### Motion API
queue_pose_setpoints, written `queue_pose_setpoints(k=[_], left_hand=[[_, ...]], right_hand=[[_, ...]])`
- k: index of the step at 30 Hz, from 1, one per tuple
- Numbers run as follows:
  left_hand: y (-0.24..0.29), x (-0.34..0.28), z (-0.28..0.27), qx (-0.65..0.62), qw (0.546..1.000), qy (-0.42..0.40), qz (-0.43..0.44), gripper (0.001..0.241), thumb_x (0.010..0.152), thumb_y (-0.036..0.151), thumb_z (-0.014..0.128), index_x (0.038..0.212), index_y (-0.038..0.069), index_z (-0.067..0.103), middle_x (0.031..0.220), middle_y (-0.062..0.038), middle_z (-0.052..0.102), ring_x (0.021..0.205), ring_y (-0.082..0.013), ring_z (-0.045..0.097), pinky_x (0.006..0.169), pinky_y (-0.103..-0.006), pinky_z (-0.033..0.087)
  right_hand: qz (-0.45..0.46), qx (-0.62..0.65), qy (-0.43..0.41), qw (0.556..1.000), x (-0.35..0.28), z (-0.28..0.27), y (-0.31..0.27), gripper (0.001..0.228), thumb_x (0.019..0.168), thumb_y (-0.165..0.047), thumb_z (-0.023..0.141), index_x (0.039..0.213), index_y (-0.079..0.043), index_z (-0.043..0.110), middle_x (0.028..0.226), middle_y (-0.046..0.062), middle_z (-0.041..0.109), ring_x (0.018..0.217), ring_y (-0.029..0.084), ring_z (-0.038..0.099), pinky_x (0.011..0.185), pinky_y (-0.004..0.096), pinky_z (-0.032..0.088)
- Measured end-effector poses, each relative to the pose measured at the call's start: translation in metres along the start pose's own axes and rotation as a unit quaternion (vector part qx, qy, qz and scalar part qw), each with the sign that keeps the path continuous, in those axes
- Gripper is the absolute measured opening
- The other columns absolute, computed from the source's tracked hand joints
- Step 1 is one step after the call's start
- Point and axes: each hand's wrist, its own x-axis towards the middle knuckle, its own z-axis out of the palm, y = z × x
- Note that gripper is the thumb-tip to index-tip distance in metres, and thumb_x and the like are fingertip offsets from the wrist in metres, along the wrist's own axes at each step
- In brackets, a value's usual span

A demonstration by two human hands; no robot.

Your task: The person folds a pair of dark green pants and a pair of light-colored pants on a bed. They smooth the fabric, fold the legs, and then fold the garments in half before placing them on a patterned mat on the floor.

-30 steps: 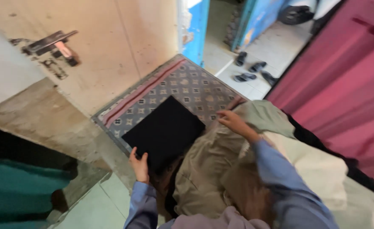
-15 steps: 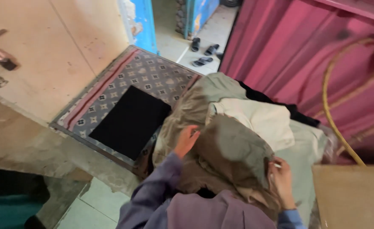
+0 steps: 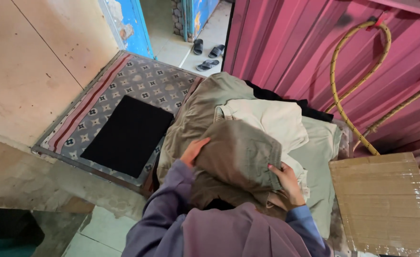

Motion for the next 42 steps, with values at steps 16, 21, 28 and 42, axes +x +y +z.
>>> queue_pose_setpoints(k=[16,21,28,42], left_hand=[[-0.019,-0.117,0.008,0.686,0.561,0.031,0.463,0.068,0.083,0.034,0.075,0.147,0.024,0.054,0.158,-0.007,0.043,0.149,-0.0322,0.035,0.124,-0.0603,0.018],[-0.018,-0.096,0.023,0.691,0.548,0.020,0.471,0.061,0.089,0.019,0.069,0.149,0.024,0.055,0.158,-0.006,0.046,0.148,-0.0332,0.039,0.123,-0.0606,0.021],[-0.037,-0.074,0.020,0.659,0.598,0.026,0.454,0.065,0.088,0.005,0.058,0.150,0.024,0.054,0.157,-0.007,0.050,0.142,-0.0380,0.047,0.117,-0.0613,0.032],[-0.030,-0.082,-0.021,0.608,0.682,-0.053,0.404,0.074,0.073,0.004,0.065,0.144,0.025,0.059,0.159,-0.013,0.045,0.147,-0.0412,0.041,0.115,-0.0551,0.032]], right_hand=[[-0.445,-0.595,-0.120,0.659,-0.038,0.089,0.014,0.043,0.078,-0.019,0.076,0.119,-0.011,0.067,0.113,0.011,0.062,0.108,0.032,0.058,0.091,0.047,0.046],[-0.484,-0.546,-0.076,0.679,-0.046,0.101,-0.018,0.038,0.080,-0.013,0.073,0.116,-0.009,0.065,0.110,0.010,0.061,0.102,0.032,0.059,0.089,0.044,0.048],[-0.435,-0.609,-0.135,0.649,-0.038,0.102,-0.023,0.045,0.072,-0.014,0.070,0.116,-0.009,0.062,0.101,0.012,0.058,0.094,0.035,0.062,0.077,0.045,0.050],[-0.379,-0.562,-0.231,0.698,-0.047,0.102,0.008,0.038,0.075,-0.023,0.077,0.104,-0.005,0.060,0.098,0.014,0.055,0.093,0.035,0.059,0.076,0.045,0.050]])
